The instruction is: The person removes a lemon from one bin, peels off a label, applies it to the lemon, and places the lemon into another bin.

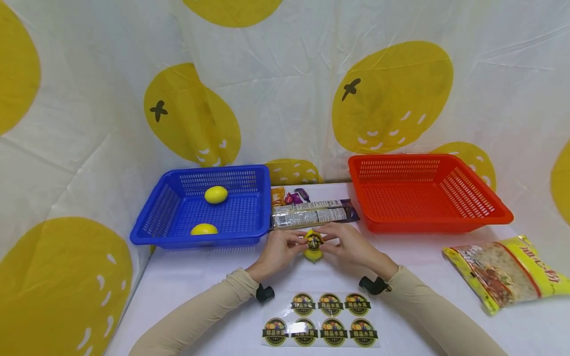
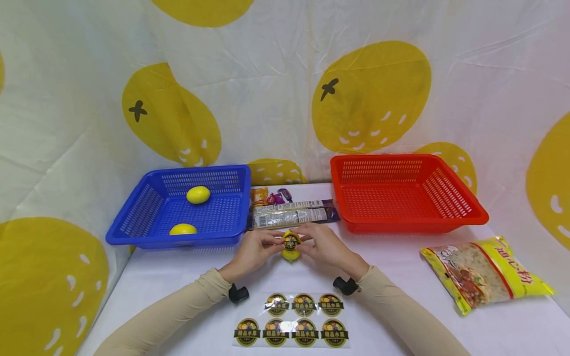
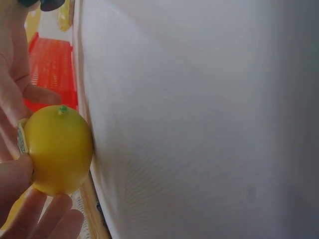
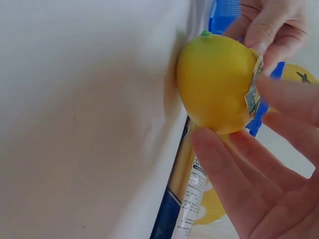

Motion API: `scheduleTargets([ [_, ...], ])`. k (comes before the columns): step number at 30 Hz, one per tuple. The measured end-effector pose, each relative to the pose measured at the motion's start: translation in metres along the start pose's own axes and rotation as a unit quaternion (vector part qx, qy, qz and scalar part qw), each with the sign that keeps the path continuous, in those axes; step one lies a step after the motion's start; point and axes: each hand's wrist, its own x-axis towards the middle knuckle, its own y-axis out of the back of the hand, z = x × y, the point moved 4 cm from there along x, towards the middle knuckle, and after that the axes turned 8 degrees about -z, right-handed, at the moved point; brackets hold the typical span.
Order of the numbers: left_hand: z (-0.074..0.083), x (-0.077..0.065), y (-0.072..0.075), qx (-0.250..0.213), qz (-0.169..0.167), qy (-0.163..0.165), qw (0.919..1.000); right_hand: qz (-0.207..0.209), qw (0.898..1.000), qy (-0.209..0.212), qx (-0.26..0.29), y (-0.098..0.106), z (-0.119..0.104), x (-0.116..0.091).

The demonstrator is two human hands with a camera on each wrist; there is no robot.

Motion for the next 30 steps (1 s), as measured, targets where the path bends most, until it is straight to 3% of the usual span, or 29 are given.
scheduleTargets([
  [5, -0.002, 0.001, 0.0, -0.012, 0.003, 0.013, 0.9998, -0.024, 0.996, -0.05, 0.067, -0.002, 0.0, 0.002],
  [16, -0.004, 0.001, -0.002, -0.019, -0.005, 0.044, 0.9988, -0.044, 0.996, -0.075, 0.013, -0.014, 0.008, 0.01],
  [30, 0.003, -0.004, 0.003, -0.043, -0.015, 0.051, 0.9977, -0.024, 0.995, -0.095, 0.012, -0.011, 0.007, 0.007],
])
